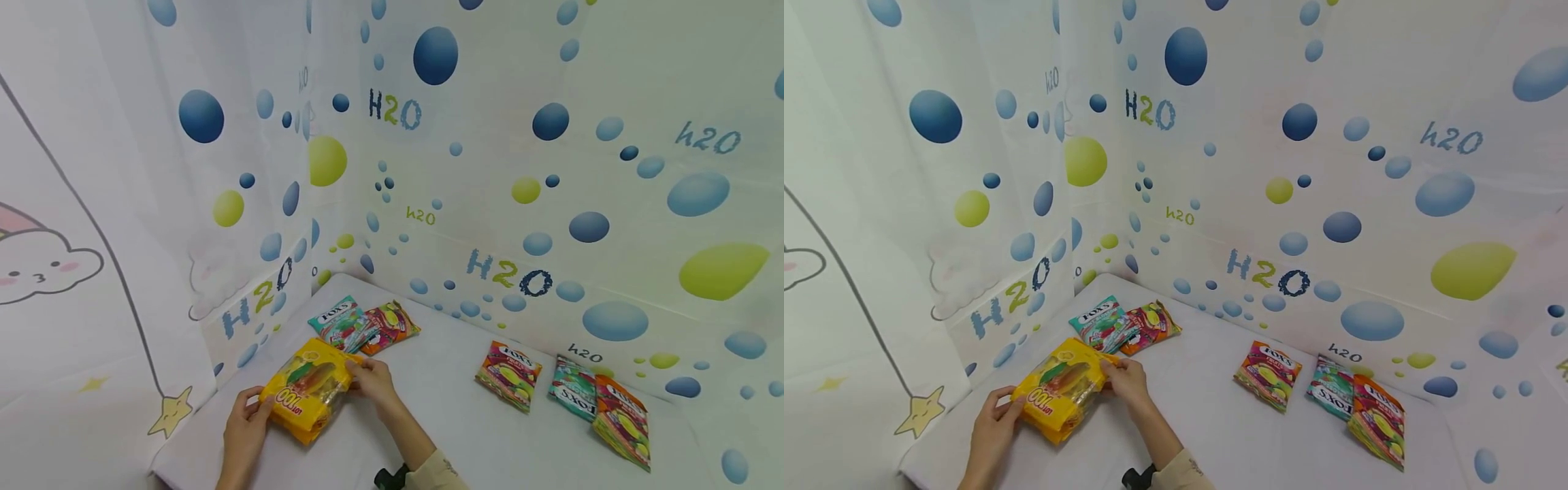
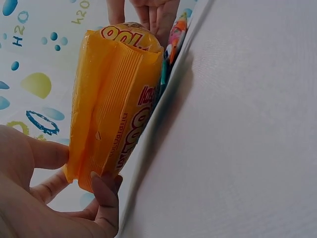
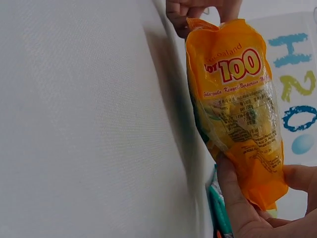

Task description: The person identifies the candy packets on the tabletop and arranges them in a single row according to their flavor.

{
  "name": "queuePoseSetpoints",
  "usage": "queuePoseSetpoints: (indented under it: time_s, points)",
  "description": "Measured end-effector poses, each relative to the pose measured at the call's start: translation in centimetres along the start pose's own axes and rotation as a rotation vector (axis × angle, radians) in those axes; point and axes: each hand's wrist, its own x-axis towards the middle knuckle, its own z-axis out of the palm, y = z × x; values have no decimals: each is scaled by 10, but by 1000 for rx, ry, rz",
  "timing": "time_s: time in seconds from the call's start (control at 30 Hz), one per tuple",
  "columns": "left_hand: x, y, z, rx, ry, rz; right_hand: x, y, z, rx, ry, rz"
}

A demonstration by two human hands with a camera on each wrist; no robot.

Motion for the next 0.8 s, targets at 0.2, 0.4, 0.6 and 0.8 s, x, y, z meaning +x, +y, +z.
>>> queuePoseSetpoints:
  time_s: [0.2,0.4,0.6,0.8]
  points:
    - [0,-4,-1,-4,16,4,2,3,1,-11,-2,12]
    - [2,-6,-1,-5,13,2,2,7,3,-13,1,9]
    - [2,-8,-1,-14,14,-14,1,10,4,-4,-7,-6]
    - [2,-10,0,5,21,-8,1,11,5,9,3,13]
